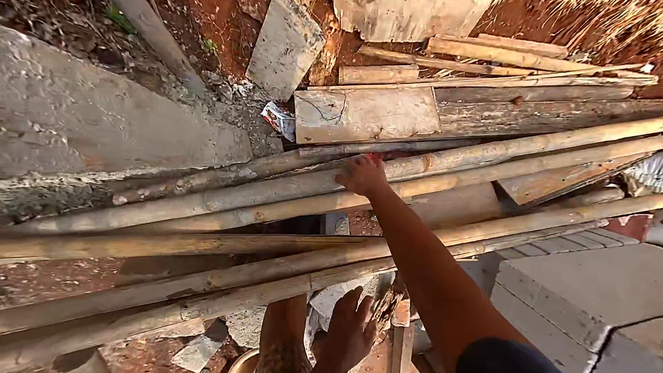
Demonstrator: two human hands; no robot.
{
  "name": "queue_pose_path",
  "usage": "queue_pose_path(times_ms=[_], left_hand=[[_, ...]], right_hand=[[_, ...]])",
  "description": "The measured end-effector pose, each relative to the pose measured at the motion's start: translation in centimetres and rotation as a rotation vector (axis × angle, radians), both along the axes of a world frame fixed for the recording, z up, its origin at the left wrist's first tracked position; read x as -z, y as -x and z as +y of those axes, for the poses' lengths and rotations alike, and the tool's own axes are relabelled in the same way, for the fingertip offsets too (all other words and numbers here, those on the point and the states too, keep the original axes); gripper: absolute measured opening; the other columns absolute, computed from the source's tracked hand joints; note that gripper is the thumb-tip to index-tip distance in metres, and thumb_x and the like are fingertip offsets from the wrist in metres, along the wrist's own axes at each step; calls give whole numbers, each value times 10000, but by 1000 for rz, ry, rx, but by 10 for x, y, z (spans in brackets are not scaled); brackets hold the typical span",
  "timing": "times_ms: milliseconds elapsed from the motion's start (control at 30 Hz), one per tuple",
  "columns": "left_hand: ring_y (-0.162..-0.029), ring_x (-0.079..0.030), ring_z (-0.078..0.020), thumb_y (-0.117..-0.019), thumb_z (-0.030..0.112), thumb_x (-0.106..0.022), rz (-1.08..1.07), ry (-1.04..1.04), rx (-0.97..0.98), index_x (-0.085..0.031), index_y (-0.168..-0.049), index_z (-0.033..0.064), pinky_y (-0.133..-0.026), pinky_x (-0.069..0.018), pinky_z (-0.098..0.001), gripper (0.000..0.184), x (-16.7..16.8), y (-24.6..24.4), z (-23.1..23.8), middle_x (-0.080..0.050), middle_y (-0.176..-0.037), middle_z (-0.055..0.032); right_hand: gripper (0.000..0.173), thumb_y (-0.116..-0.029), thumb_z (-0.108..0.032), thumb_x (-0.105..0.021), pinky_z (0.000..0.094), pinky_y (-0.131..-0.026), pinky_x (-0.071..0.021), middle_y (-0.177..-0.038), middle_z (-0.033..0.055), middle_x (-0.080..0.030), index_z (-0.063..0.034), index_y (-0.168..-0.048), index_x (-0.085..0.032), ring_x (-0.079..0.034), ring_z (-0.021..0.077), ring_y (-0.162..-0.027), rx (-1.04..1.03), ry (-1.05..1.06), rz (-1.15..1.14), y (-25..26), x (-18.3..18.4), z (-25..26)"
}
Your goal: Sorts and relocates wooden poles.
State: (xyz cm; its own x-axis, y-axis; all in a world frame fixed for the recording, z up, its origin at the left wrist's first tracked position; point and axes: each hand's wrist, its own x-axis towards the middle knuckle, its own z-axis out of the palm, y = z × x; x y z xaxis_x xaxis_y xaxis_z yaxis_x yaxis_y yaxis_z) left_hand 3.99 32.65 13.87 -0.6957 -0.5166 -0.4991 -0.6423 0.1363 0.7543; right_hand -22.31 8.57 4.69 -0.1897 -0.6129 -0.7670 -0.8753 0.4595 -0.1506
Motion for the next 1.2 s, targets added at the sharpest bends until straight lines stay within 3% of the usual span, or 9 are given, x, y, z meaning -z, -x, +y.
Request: queue_pose_path(times_ms=[67,233,367,600,700,867,1000,1133,1200], left_hand=[[-1285,-609,-372,-924,343,-681,11,-6,-54,-690,-1314,95,-1067,-490,-552,462,7,-6,-16,-614,-1414,-191],[-1232,-640,-374,-975,413,-598,-5,255,-216,-695,-1279,59,-1011,-515,-572,477,23,-33,-103,-653,-1351,-191],[-1332,-537,-469,-975,506,-539,-133,323,-153,-629,-1364,31,-1081,-418,-655,620,51,-40,-203,-561,-1446,-255],[-1413,-425,-508,-1008,430,-629,-255,78,-118,-419,-1520,-19,-1118,-343,-716,712,136,40,-337,-438,-1517,-329],[-1389,-441,-530,-972,569,-624,-436,36,-19,-353,-1559,2,-1083,-349,-750,860,169,42,-342,-443,-1502,-343],[-1372,-464,-492,-846,635,-748,-604,63,156,-516,-1449,29,-1060,-359,-742,886,183,54,-326,-521,-1448,-289],[-1363,-494,-467,-915,592,-696,-616,103,168,-540,-1468,105,-1046,-398,-718,754,198,39,-338,-542,-1463,-242],[-1360,-510,-428,-878,641,-708,-610,78,189,-588,-1428,121,-1081,-384,-695,767,197,32,-334,-570,-1441,-211],[-1367,-515,-405,-894,757,-576,-565,37,185,-618,-1402,126,-1108,-371,-683,811,187,28,-333,-586,-1436,-186]], right_hand=[[953,-917,-843,-359,716,-1168,-245,-1544,208,-487,-101,-1490,-534,-401,403,-1471,-1,-75,59,1,21,-5],[879,-953,-790,-365,666,-998,-479,-1289,256,-654,-19,-1221,-692,-601,444,-1253,-42,-4,35,-1,21,7],[727,-981,-716,-427,661,-1033,-439,-1363,193,-620,-92,-1216,-716,-524,412,-1337,-39,48,-38,-11,12,50],[686,-978,-713,-399,627,-1020,-431,-1336,103,-652,-152,-1159,-751,-518,336,-1344,14,0,23,-10,8,49],[640,-981,-674,-409,617,-985,-455,-1311,97,-664,-159,-1153,-748,-550,318,-1312,18,-25,36,-12,16,48],[617,-972,-673,-424,596,-962,-466,-1304,106,-656,-183,-1230,-695,-569,310,-1292,31,20,123,-7,18,62],[645,-985,-681,-363,613,-989,-444,-1383,106,-635,-214,-1301,-676,-584,327,-1279,36,-57,86,-14,21,48],[649,-1008,-662,-342,613,-939,-475,-1212,132,-708,-156,-1153,-722,-652,332,-1170,25,-98,76,-19,16,52],[678,-1016,-661,-304,599,-960,-466,-1203,131,-707,-139,-1130,-721,-642,327,-1188,11,-133,65,-19,11,55]])
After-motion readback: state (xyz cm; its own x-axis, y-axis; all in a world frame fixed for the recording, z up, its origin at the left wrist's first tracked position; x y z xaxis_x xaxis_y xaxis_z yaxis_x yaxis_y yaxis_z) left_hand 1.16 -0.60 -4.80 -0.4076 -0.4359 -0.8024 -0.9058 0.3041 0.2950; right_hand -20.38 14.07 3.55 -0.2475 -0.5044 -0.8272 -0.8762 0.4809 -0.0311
